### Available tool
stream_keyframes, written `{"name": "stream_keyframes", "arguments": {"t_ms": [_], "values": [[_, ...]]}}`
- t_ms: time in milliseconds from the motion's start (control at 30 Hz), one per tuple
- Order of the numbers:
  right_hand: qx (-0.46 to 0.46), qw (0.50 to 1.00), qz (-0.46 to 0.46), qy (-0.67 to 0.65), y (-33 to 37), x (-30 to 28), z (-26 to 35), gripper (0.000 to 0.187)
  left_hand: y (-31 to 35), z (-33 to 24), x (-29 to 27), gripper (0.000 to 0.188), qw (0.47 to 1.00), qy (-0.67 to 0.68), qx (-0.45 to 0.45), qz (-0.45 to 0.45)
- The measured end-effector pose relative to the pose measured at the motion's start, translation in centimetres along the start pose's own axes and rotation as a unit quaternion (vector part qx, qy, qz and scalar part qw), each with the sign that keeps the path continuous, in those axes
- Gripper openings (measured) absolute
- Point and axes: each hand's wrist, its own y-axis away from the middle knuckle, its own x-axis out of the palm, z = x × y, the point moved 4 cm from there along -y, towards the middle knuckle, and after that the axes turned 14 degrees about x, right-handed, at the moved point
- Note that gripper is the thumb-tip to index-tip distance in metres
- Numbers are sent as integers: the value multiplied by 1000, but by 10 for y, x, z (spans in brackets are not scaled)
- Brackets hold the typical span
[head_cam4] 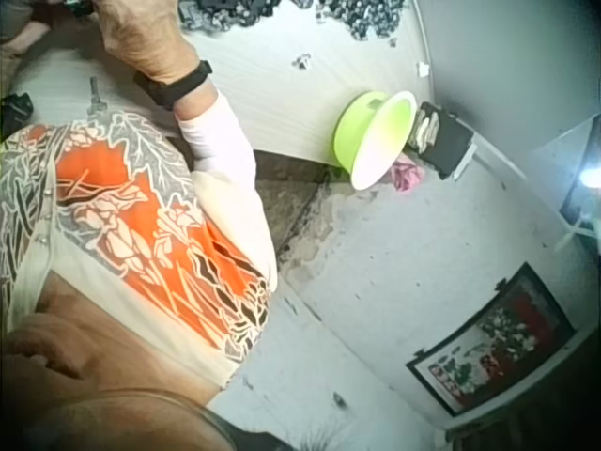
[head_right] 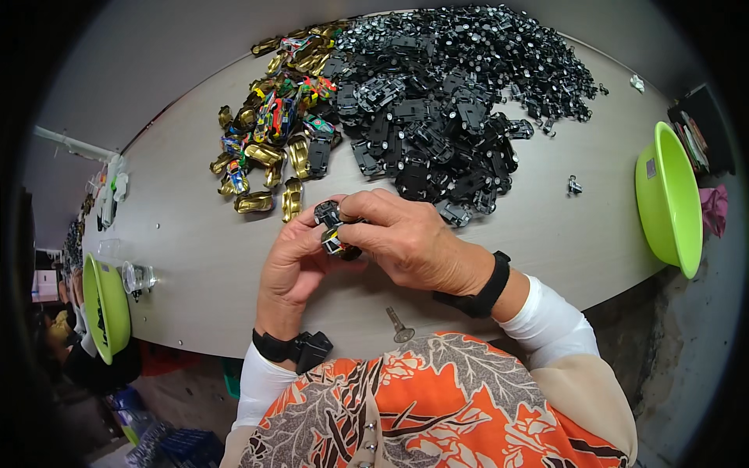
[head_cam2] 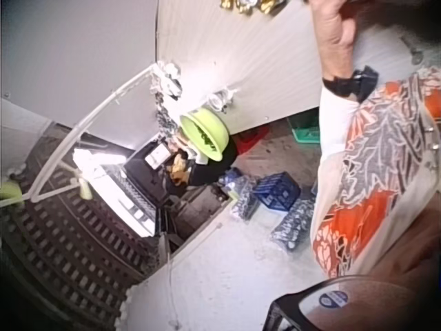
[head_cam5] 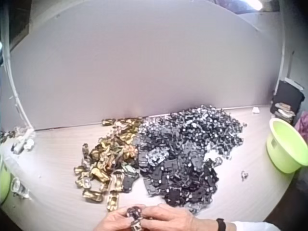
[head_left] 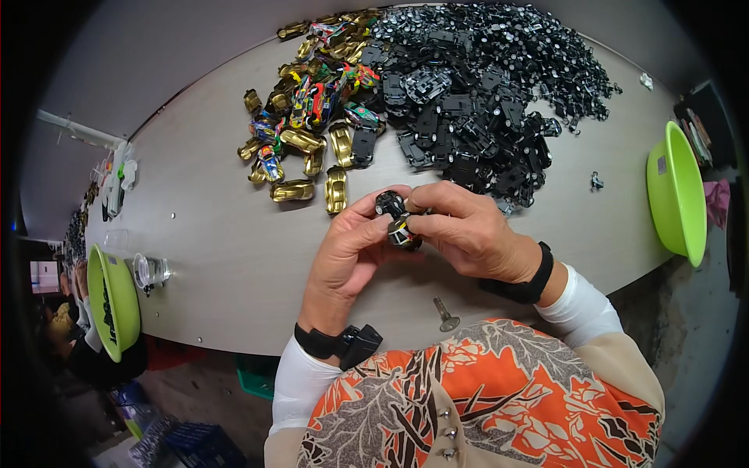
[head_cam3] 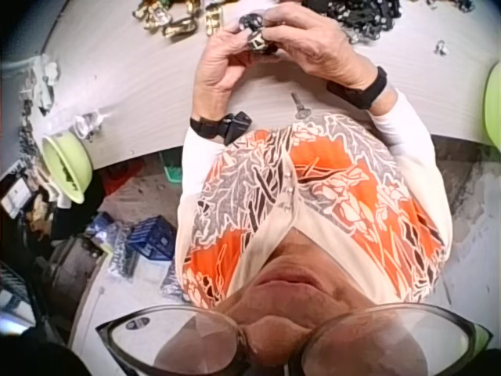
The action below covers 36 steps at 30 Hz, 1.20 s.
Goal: The person assembles small toy cars by hand, picking up gold car bodies and black chassis from piles on a table, aligning and snapping them together, then placing the completed units aside. The person handles multiple cars sequentially, turning them over to fit the parts and setting each finished car on the table.
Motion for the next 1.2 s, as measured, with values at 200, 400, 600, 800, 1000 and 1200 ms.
{"name": "stream_keyframes", "arguments": {"t_ms": [200,400,600,800,1000,1200], "values": [[80,995,4,-64,-1,-1,-3,27,0,-1,-2,47,999,-38,26,5],[351,799,33,-487,4,-12,-26,33,1,-5,1,52,999,-20,25,20],[353,790,51,-499,7,0,-21,35,1,-4,0,54,999,-7,37,32],[336,803,20,-491,7,-1,-21,39,2,-5,2,51,998,-33,49,10],[358,761,55,-538,7,0,-23,39,3,-18,-3,42,986,-104,110,-69],[388,795,139,-445,16,20,-17,41,0,-11,-2,34,979,-106,163,-69]]}}
